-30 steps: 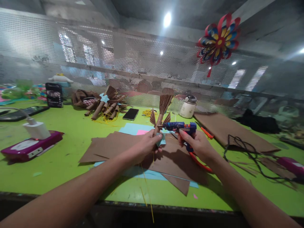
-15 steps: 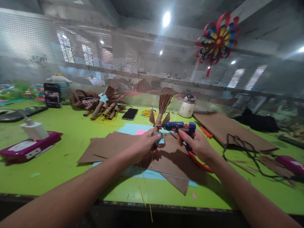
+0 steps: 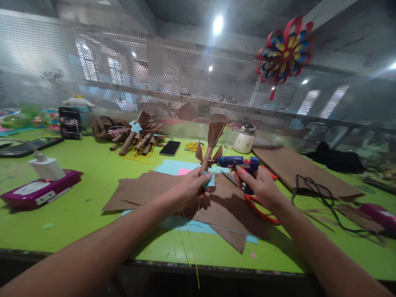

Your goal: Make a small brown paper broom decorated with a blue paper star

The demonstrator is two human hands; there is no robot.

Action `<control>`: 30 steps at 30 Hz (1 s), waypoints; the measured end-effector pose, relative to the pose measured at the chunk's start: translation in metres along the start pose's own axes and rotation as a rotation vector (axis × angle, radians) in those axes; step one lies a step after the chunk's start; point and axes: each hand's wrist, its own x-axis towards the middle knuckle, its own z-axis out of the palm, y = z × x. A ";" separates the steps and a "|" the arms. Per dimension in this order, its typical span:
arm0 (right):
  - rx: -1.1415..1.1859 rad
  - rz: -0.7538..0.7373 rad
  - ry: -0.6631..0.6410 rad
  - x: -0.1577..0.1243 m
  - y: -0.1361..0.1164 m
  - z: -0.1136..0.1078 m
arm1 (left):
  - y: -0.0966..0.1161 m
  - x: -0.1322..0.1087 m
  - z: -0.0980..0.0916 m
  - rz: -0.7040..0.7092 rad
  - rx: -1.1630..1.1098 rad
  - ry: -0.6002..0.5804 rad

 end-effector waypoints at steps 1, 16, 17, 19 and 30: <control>0.002 -0.004 0.006 0.000 0.000 0.001 | 0.000 0.000 0.000 -0.004 -0.002 0.003; -0.023 0.010 -0.001 0.000 0.001 0.002 | 0.004 -0.003 0.003 -0.050 0.069 0.025; -0.027 0.009 -0.011 0.000 0.002 0.002 | 0.004 -0.003 0.003 -0.053 0.080 0.030; -0.032 0.016 -0.023 -0.001 0.001 0.002 | 0.003 -0.003 0.002 -0.052 0.093 0.038; -0.031 -0.015 0.034 -0.001 0.006 0.004 | 0.002 -0.002 0.002 -0.049 0.068 0.042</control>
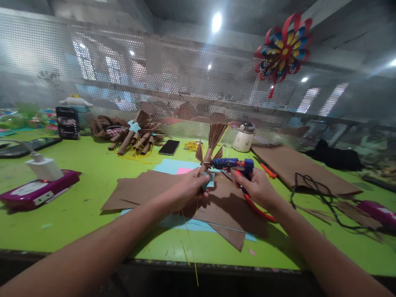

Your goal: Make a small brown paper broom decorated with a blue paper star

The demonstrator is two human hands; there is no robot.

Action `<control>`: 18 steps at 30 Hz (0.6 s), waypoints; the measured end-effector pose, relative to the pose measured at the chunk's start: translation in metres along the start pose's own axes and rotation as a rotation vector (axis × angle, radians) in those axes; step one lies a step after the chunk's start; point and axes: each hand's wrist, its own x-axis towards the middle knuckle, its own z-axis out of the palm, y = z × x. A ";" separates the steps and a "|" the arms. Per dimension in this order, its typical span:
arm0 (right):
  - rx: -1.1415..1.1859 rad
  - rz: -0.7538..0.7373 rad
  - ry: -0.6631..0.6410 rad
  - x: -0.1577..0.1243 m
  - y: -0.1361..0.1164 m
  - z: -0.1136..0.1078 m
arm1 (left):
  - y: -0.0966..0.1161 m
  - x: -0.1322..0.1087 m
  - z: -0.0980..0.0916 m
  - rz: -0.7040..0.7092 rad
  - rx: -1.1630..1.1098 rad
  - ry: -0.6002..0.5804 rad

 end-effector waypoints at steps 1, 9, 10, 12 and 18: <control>-0.003 -0.008 0.004 0.000 0.000 0.000 | 0.000 0.000 0.000 0.000 0.002 0.006; -0.030 -0.089 0.035 -0.001 0.000 -0.003 | -0.003 0.004 -0.004 0.026 -0.002 0.009; -0.044 -0.090 0.039 -0.001 0.000 -0.003 | -0.003 0.004 -0.004 0.030 0.000 0.008; -0.063 -0.097 0.057 0.000 0.000 -0.002 | -0.003 0.004 -0.003 0.031 -0.001 0.013; -0.056 -0.112 0.033 -0.001 -0.004 -0.001 | -0.001 0.003 -0.002 0.033 0.041 0.011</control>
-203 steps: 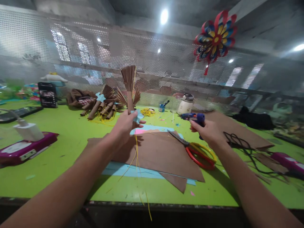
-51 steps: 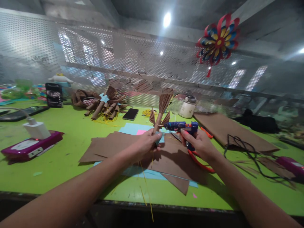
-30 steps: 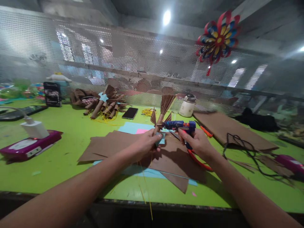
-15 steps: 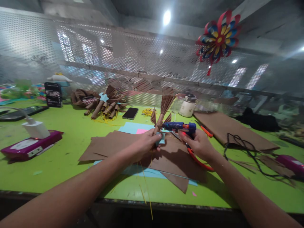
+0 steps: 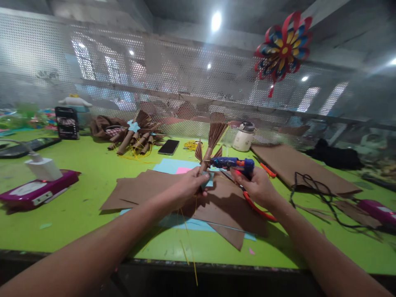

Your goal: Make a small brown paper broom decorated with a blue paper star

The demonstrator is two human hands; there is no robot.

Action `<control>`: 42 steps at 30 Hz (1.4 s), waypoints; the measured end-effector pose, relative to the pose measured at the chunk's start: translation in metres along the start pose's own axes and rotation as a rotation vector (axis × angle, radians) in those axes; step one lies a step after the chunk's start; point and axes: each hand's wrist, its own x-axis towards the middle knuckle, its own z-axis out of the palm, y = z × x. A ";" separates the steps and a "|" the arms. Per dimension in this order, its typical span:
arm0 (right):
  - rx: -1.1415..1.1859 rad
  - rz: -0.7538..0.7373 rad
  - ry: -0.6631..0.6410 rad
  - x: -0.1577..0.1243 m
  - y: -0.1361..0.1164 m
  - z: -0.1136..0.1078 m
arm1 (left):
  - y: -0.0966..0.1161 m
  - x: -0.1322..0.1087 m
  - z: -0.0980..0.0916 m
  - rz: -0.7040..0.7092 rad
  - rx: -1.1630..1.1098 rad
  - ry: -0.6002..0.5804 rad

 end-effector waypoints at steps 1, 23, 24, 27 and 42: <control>0.004 0.003 -0.010 0.000 0.000 0.000 | -0.001 0.000 -0.001 0.008 0.004 -0.009; -0.132 -0.005 0.022 -0.003 0.004 -0.005 | 0.008 -0.005 -0.003 -0.024 -0.092 -0.005; -0.143 -0.013 0.037 -0.003 0.004 -0.005 | 0.008 -0.005 -0.004 -0.020 -0.096 -0.004; -0.144 -0.024 0.092 -0.003 0.001 -0.005 | 0.009 -0.004 -0.004 0.000 -0.113 0.000; -0.772 0.076 -0.109 0.011 0.056 -0.014 | 0.014 0.001 -0.007 0.033 -0.069 0.197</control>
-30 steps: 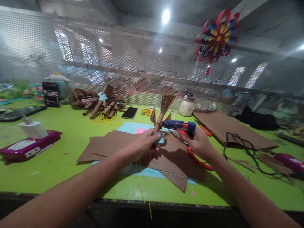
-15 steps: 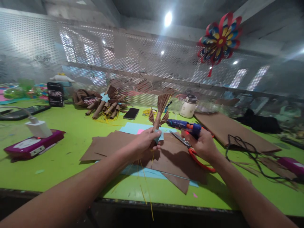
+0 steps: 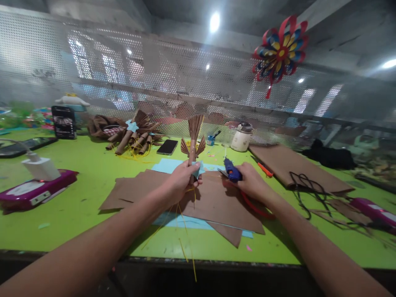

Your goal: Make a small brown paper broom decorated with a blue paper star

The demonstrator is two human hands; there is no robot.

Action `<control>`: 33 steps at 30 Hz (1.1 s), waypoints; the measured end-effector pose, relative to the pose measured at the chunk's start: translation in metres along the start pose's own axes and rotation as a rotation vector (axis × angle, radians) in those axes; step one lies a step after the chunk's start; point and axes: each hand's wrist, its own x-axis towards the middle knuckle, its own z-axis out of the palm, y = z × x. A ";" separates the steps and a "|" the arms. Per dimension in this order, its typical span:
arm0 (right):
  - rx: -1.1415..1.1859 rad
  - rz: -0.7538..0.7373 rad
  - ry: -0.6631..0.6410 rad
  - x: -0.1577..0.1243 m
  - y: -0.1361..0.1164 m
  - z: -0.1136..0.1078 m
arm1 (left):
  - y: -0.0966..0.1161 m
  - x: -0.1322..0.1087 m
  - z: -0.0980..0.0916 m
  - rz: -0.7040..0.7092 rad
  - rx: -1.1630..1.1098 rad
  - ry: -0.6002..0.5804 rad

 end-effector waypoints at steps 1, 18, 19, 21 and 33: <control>-0.005 0.003 -0.032 0.000 0.000 0.002 | -0.001 0.000 0.000 0.010 0.002 -0.014; 0.223 0.020 0.007 -0.006 -0.019 -0.030 | 0.001 -0.005 0.005 0.023 0.023 -0.001; 0.318 0.031 0.058 -0.008 -0.032 -0.032 | 0.001 -0.005 0.006 0.030 0.022 -0.002; 0.551 0.013 0.029 -0.011 -0.058 -0.032 | 0.000 -0.005 0.006 0.048 0.025 -0.005; 1.180 0.203 -0.066 0.000 -0.098 -0.009 | 0.000 -0.011 0.008 0.026 -0.102 -0.176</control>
